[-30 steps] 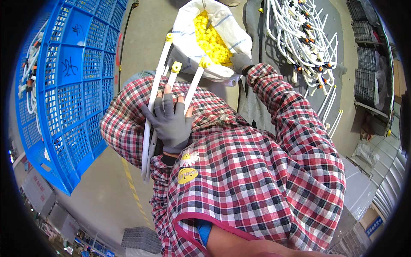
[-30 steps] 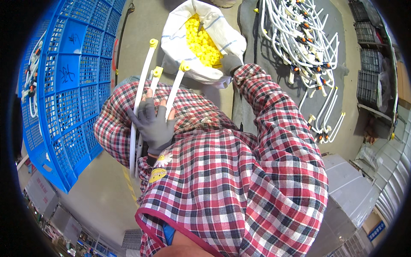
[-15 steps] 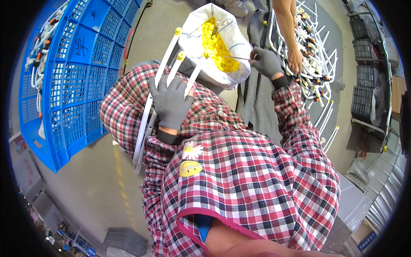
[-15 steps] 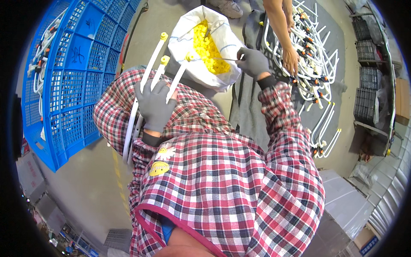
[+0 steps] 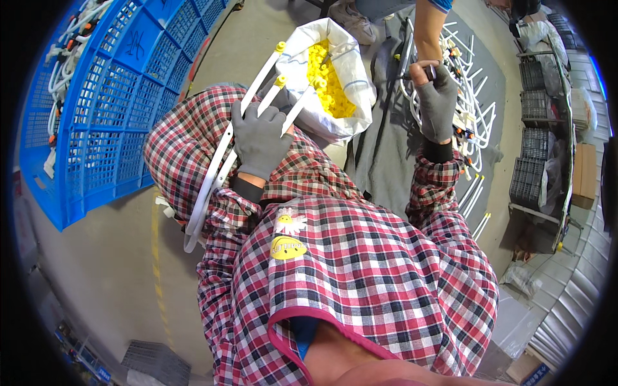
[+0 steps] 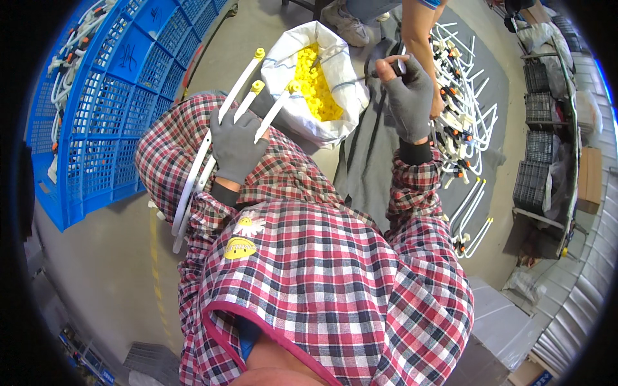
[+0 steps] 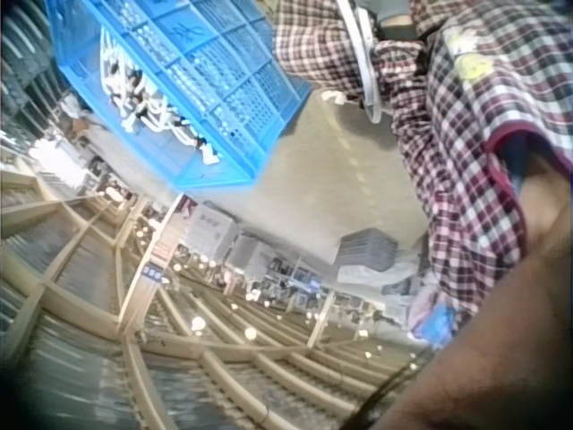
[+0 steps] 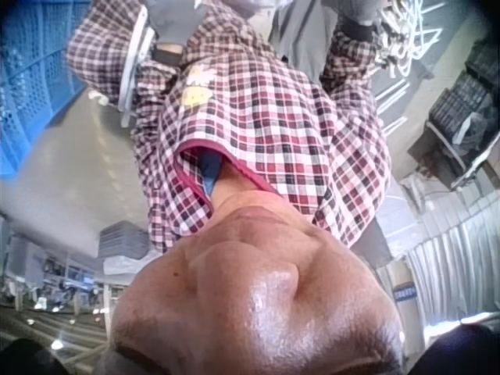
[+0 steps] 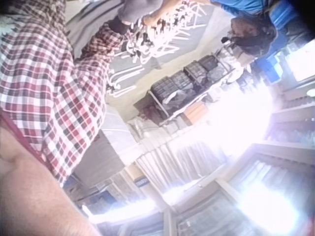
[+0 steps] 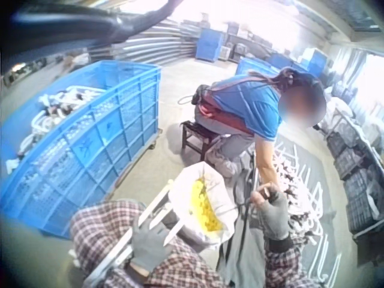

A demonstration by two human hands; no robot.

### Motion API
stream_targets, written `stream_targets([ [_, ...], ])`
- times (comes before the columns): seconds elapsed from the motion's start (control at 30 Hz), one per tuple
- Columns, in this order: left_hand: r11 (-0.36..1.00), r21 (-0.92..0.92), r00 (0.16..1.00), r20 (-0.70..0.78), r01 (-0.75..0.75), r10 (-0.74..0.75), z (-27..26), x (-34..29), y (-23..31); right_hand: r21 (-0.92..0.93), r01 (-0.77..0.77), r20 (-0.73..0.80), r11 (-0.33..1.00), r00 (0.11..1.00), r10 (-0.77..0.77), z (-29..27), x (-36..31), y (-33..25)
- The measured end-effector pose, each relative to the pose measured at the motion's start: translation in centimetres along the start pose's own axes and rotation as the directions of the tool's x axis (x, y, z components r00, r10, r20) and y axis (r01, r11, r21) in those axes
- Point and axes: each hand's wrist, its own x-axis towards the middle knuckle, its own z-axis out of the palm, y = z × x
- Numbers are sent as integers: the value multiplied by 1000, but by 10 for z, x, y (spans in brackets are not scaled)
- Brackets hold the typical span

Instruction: The person sits on the floor and repeatedly picks white plastic frames and yellow caps from a bag, then presses the caps onto the frame ends. Completed frames are placed into a blue crate. Another worker is visible nearby performing similar assembly.

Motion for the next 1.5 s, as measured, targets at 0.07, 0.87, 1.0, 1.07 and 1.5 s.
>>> stream_targets([
  [0.07,1000,-1,1000,5,-3,3,-4,1,3,231,60,-78,971,996,-43,12,6,4],
  [0.87,998,42,983,172,57,-63,-18,9,21,862,-12,91,507,987,-131,47,10,-13],
  [1.0,998,54,989,147,23,-31,-23,10,30,848,29,82,529,979,-185,44,-3,-28],
  [1.07,999,36,991,134,26,-30,-25,9,31,850,23,106,526,971,-215,44,-14,-31],
  [1.5,999,3,999,-13,34,-33,-2,2,31,700,123,167,704,930,-328,51,-57,-44],
])
